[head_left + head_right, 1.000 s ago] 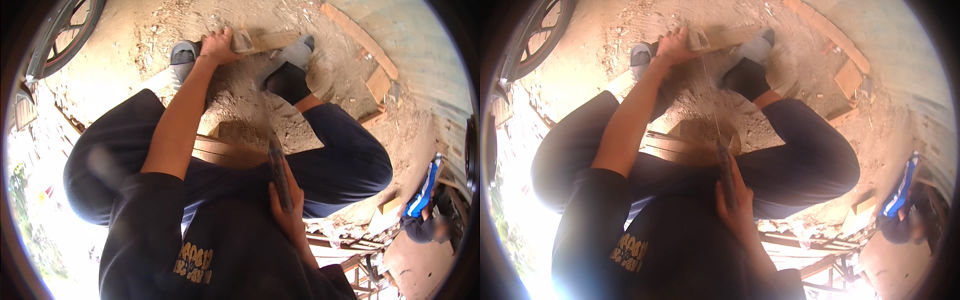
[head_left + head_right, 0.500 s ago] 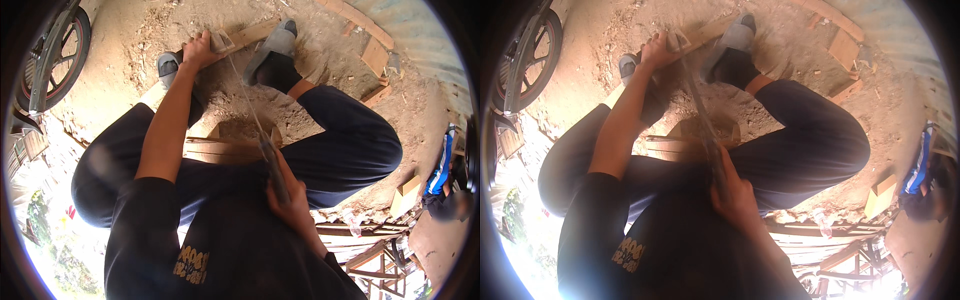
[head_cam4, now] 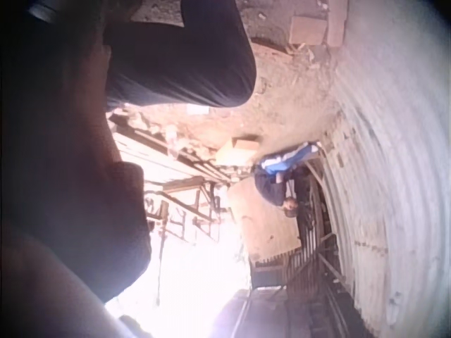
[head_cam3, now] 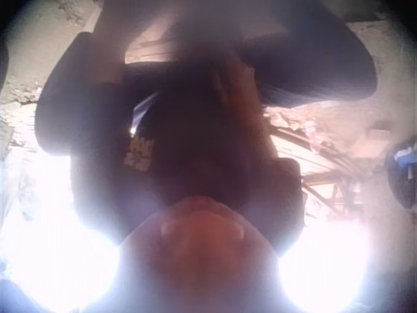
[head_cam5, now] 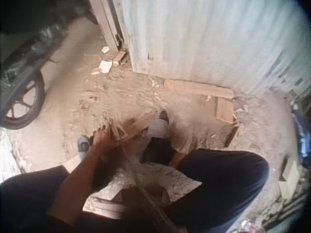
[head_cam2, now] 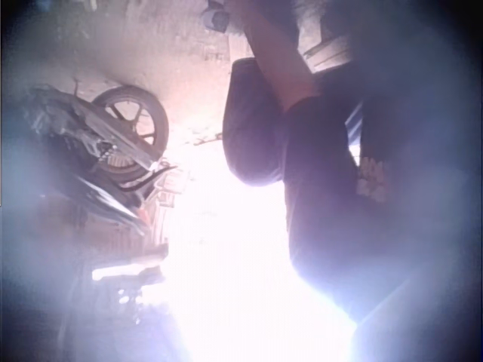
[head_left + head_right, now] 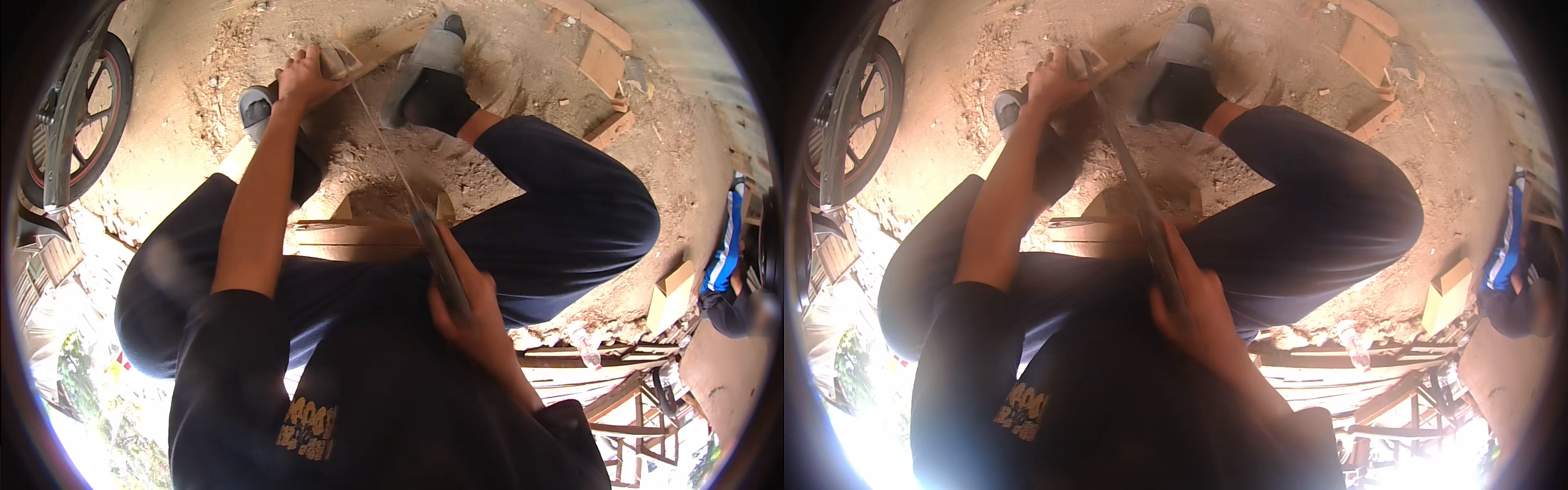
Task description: The person sits on the ground and uses a hand saw to cut a small rectangular piece of wood held between their feet. They repeatedly saw back and forth along a marked line, pausing briefly to reposition the wood before continuing the cut.
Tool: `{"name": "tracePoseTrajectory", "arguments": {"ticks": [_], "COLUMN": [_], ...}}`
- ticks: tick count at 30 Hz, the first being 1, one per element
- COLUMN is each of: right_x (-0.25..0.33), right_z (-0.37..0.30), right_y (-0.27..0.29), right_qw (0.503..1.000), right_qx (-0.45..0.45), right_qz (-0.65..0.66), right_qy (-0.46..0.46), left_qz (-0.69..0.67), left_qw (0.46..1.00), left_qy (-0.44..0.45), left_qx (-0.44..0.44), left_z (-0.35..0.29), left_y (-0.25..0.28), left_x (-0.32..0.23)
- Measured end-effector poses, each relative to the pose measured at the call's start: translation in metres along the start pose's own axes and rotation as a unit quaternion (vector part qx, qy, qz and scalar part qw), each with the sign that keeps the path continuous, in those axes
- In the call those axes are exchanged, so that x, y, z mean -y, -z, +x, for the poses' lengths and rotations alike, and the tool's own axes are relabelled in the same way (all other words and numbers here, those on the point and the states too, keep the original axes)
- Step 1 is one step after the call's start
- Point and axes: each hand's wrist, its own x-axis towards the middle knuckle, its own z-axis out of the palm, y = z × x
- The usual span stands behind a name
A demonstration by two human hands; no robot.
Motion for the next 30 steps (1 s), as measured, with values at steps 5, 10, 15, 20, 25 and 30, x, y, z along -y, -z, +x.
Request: {"name": "tracePoseTrajectory", "arguments": {"ticks": [5, 10, 15, 20, 25, 30], "right_x": [-0.012, -0.009, -0.018, -0.015, -0.01, -0.006], "right_z": [-0.023, -0.001, -0.019, 0.013, -0.016, 0.011], "right_y": [-0.001, 0.002, 0.003, 0.003, 0.01, 0.002], "right_qw": [0.995, 1.0, 0.99, 0.999, 0.992, 0.997], "right_qx": [-0.065, -0.012, -0.057, -0.011, -0.042, 0.004], "right_qz": [-0.06, 0.0, -0.104, -0.037, -0.089, -0.035], "right_qy": [0.039, -0.017, 0.082, -0.014, 0.078, -0.066], "left_qz": [0.005, 0.008, 0.014, -0.017, -0.004, -0.026], "left_qw": [0.999, 1.0, 0.999, 1.0, 0.997, 0.998], "left_qy": [-0.001, -0.003, 0.01, -0.016, -0.02, -0.032], "left_qx": [0.036, 0.012, 0.034, 0.017, 0.076, 0.046], "left_z": [0.007, 0.005, 0.006, 0.002, 0.01, 0.004], "left_y": [0.001, 0.0, 0.004, 0.004, 0.016, 0.015], "left_x": [-0.013, 0.002, -0.002, -0.002, -0.001, 0.002]}}
